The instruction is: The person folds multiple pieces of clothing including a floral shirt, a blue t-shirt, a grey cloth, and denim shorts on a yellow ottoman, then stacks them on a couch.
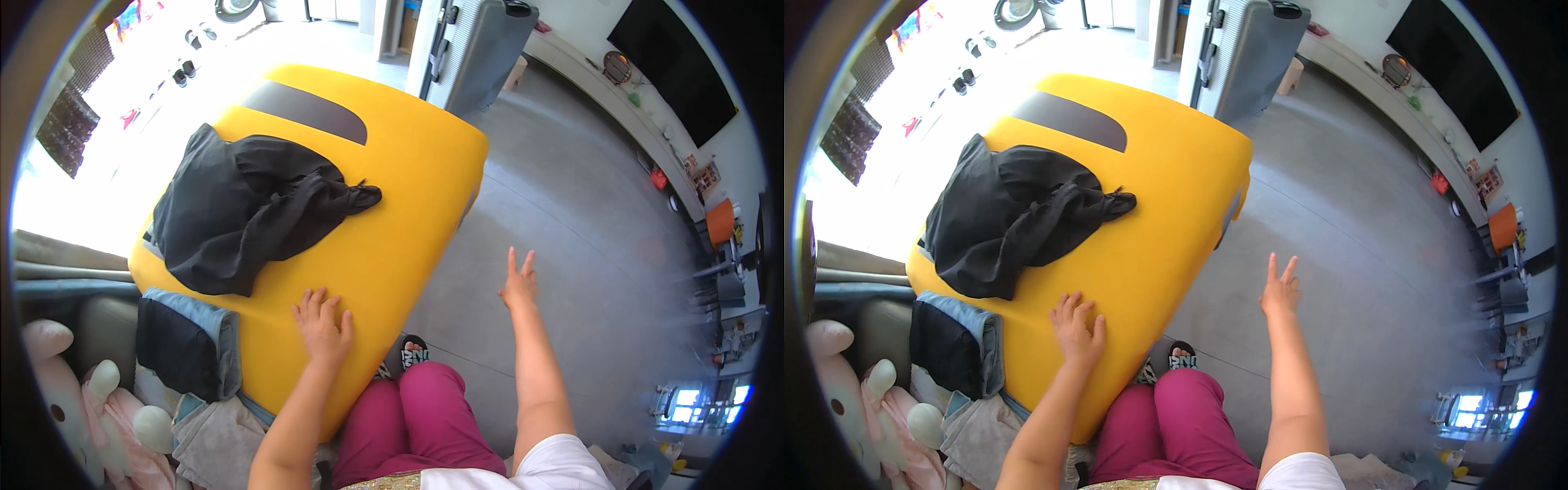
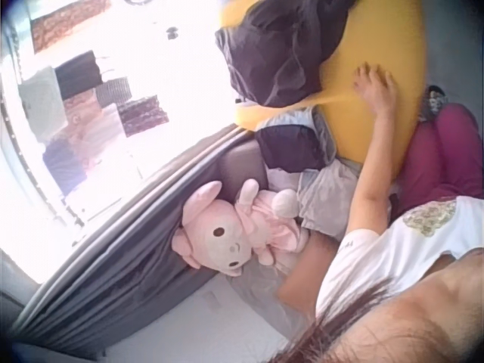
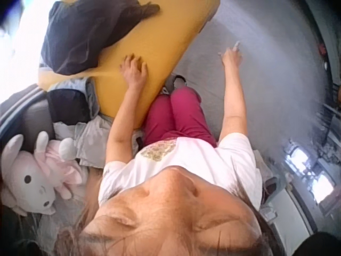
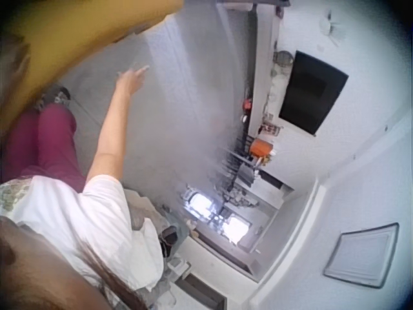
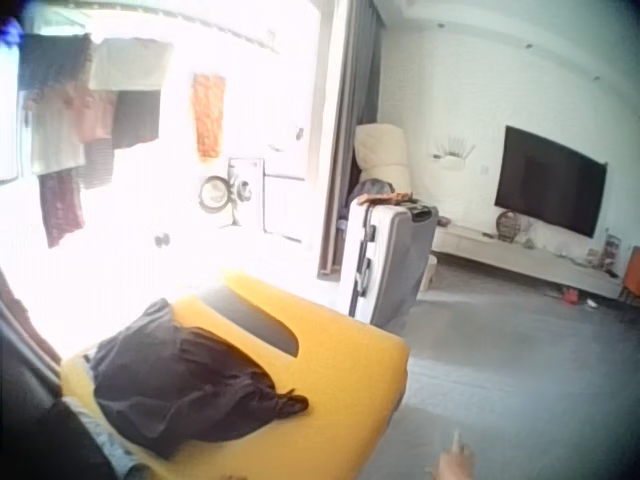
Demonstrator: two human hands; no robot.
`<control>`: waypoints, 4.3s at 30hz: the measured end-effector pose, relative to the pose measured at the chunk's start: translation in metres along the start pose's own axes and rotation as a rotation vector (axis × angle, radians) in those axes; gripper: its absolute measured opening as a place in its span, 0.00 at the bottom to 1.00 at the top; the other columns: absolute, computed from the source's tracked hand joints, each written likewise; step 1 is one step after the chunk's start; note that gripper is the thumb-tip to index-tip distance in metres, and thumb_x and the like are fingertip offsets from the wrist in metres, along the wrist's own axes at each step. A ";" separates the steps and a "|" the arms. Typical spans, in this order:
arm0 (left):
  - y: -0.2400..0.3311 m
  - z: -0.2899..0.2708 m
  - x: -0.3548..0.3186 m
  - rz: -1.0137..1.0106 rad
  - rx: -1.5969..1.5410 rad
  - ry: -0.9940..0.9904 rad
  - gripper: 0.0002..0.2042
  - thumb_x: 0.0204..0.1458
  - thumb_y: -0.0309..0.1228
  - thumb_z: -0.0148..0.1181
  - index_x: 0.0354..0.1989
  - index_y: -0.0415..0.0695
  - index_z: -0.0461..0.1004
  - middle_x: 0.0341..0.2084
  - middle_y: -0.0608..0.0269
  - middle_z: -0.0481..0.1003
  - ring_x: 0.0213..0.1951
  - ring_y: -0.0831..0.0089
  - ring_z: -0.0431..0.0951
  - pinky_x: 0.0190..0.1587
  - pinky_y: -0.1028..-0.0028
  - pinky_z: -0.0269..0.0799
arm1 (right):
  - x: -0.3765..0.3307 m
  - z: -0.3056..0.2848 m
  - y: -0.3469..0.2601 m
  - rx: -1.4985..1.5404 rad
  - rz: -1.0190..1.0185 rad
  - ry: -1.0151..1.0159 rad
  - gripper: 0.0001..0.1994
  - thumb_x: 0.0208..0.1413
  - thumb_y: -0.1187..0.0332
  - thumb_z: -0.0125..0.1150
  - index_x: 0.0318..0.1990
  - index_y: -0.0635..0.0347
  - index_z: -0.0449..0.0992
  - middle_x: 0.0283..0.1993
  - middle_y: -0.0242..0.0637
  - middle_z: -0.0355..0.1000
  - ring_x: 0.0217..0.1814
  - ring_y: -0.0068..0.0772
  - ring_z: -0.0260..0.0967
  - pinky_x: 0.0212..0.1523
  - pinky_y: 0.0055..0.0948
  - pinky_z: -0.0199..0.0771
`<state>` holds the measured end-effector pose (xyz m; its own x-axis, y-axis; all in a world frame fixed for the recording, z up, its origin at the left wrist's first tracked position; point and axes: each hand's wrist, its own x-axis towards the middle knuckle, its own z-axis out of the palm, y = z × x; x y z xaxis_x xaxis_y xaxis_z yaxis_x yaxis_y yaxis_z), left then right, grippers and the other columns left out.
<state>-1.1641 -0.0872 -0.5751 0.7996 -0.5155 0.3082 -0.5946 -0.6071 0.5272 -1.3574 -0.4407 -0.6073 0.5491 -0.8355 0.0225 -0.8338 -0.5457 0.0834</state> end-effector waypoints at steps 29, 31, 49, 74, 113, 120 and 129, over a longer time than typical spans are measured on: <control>0.230 -0.404 0.122 0.750 -0.192 0.533 0.10 0.52 0.29 0.58 0.41 0.40 0.71 0.25 0.56 0.77 0.29 0.68 0.79 0.34 0.72 0.72 | -0.146 -0.398 -0.168 1.637 -0.936 0.289 0.38 0.45 0.65 0.70 0.63 0.59 0.56 0.58 0.43 0.62 0.60 0.38 0.61 0.61 0.34 0.60; 0.234 -0.413 0.105 0.635 -0.299 0.356 0.12 0.52 0.31 0.59 0.42 0.39 0.72 0.25 0.57 0.77 0.29 0.70 0.79 0.34 0.73 0.73 | -0.169 -0.418 -0.142 1.787 -1.020 -0.057 0.30 0.48 0.65 0.67 0.58 0.62 0.62 0.52 0.39 0.67 0.55 0.31 0.65 0.57 0.28 0.64; 0.017 -0.142 -0.177 -0.050 -0.103 -0.759 0.33 0.43 0.37 0.67 0.58 0.39 0.62 0.48 0.44 0.70 0.52 0.52 0.70 0.54 0.64 0.66 | -0.240 -0.187 -0.031 0.700 -0.693 -0.704 0.25 0.55 0.48 0.55 0.50 0.59 0.73 0.49 0.46 0.73 0.52 0.45 0.70 0.52 0.35 0.67; 0.174 -0.359 0.064 0.643 0.247 -0.142 0.24 0.49 0.15 0.51 0.54 0.51 0.70 0.34 0.54 0.69 0.34 0.59 0.72 0.39 0.67 0.69 | -0.109 -0.459 0.014 0.141 -0.831 0.544 0.15 0.44 0.58 0.64 0.26 0.62 0.72 0.33 0.43 0.68 0.39 0.47 0.68 0.38 0.41 0.69; 0.162 -0.375 -0.028 0.246 -1.904 -0.261 0.25 0.57 0.44 0.51 0.57 0.40 0.63 0.57 0.49 0.65 0.59 0.57 0.64 0.59 0.56 0.61 | -0.208 -0.379 -0.079 1.010 -0.999 0.384 0.35 0.45 0.58 0.70 0.60 0.57 0.62 0.53 0.47 0.62 0.37 0.32 0.71 0.40 0.27 0.72; 0.174 -0.318 -0.083 0.228 -0.627 0.050 0.22 0.56 0.43 0.53 0.52 0.40 0.67 0.41 0.56 0.69 0.42 0.66 0.69 0.47 0.67 0.65 | -0.226 -0.349 -0.133 1.637 -1.089 -0.563 0.39 0.48 0.61 0.68 0.67 0.54 0.54 0.46 0.37 0.66 0.34 0.20 0.64 0.40 0.20 0.69; 0.128 -0.336 -0.092 0.295 0.014 -0.058 0.16 0.55 0.31 0.55 0.49 0.36 0.72 0.39 0.58 0.75 0.41 0.75 0.73 0.45 0.74 0.69 | -0.251 -0.363 -0.127 1.671 -1.289 -0.088 0.14 0.39 0.76 0.62 0.37 0.64 0.72 0.37 0.42 0.71 0.43 0.40 0.69 0.45 0.32 0.68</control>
<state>-1.2857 0.0860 -0.2700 0.5859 -0.7043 0.4009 -0.8022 -0.4336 0.4106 -1.3684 -0.1378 -0.2622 0.7554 -0.0044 0.6552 0.6461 -0.1613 -0.7460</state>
